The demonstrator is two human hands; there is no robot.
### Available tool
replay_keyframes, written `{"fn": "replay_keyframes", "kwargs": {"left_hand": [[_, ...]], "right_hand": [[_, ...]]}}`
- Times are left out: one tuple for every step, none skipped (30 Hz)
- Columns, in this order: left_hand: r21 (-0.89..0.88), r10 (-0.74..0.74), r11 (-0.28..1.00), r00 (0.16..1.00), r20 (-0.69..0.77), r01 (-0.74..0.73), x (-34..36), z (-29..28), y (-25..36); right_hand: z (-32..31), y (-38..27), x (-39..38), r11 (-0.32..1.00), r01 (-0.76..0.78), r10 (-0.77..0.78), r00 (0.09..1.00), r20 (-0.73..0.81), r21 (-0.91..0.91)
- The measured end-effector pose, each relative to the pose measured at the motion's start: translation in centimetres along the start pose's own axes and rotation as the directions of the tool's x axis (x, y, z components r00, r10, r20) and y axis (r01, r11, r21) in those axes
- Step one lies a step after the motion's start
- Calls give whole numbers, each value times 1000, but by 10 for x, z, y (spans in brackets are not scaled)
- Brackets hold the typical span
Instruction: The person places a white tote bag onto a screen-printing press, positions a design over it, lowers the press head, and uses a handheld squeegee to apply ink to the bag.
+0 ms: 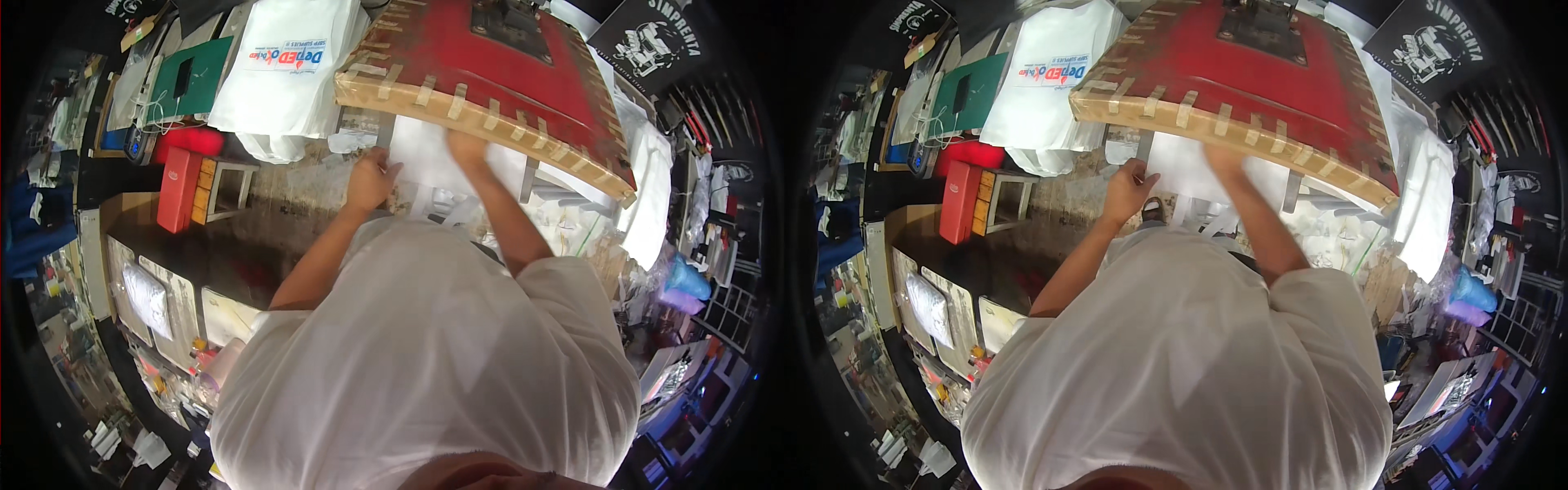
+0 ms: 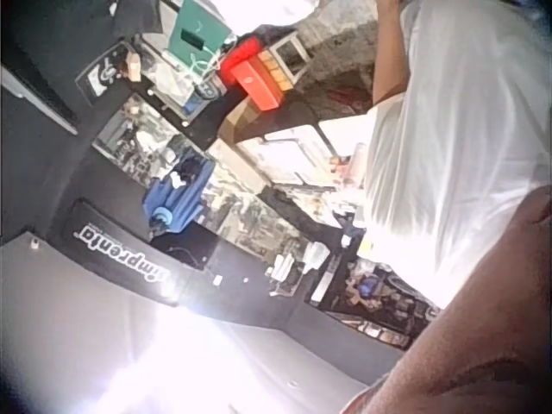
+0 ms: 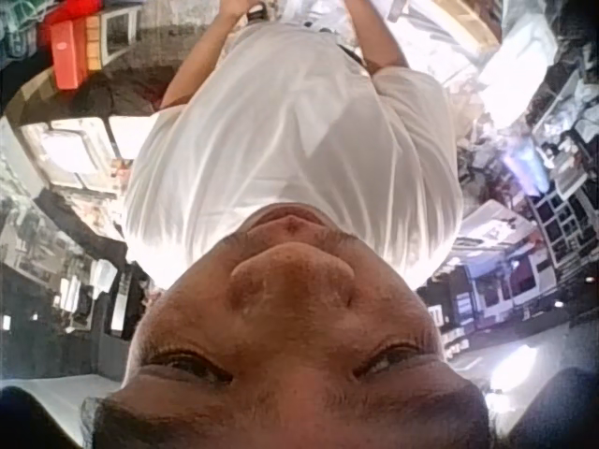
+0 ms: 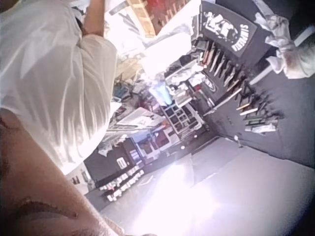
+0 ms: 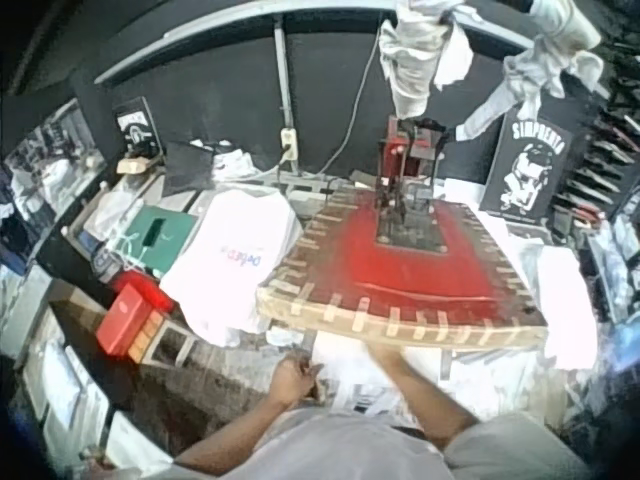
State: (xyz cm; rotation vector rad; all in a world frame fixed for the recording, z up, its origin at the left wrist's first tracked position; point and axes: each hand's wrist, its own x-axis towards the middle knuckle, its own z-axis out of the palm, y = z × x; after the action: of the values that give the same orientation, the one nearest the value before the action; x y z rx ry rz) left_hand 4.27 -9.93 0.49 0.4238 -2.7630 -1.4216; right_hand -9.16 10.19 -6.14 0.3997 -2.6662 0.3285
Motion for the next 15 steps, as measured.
{"fn": "replay_keyframes", "kwargs": {"left_hand": [[-22,-17,1000,1000,19,17,3,3,-4],[1,3,1000,1000,-1,-3,5,6,-6],[26,22,999,1000,-4,-22,8,8,-7],[59,43,997,999,0,-43,11,10,-9],[32,43,999,999,3,-44,13,11,-10],[13,30,999,999,21,-30,15,10,-11],[5,1,1000,1000,30,-1,16,10,-12],[-3,37,999,999,37,-37,16,9,-14],[3,63,998,998,26,-63,16,8,-16],[12,84,996,996,17,-84,15,7,-18],[-17,67,998,997,24,-67,15,6,-19],[-48,56,997,998,29,-54,15,6,-20],[-87,60,995,998,32,-57,14,5,-21],[-81,33,996,999,38,-30,15,5,-21],[-81,21,997,999,41,-18,15,5,-21]], "right_hand": [[11,-27,3,999,-21,21,999,25,-28],[10,-34,2,992,88,-92,995,41,91],[8,-42,4,981,52,-76,989,124,188],[1,-38,7,968,18,-58,986,154,252],[-10,-21,12,980,55,-75,992,99,192],[-26,6,13,987,88,-96,994,55,131],[-41,33,11,989,134,-136,991,21,66],[-51,55,13,993,36,-40,999,34,110],[-55,67,17,983,-114,100,989,106,140],[-55,70,17,986,-60,53,997,49,155],[-51,66,14,984,-84,76,996,54,157],[-46,57,12,980,-136,127,990,69,144],[-34,36,10,995,-69,63,995,74,68],[-22,12,6,997,58,-59,998,21,57],[-13,-12,-1,985,170,-169,985,-20,42]]}}
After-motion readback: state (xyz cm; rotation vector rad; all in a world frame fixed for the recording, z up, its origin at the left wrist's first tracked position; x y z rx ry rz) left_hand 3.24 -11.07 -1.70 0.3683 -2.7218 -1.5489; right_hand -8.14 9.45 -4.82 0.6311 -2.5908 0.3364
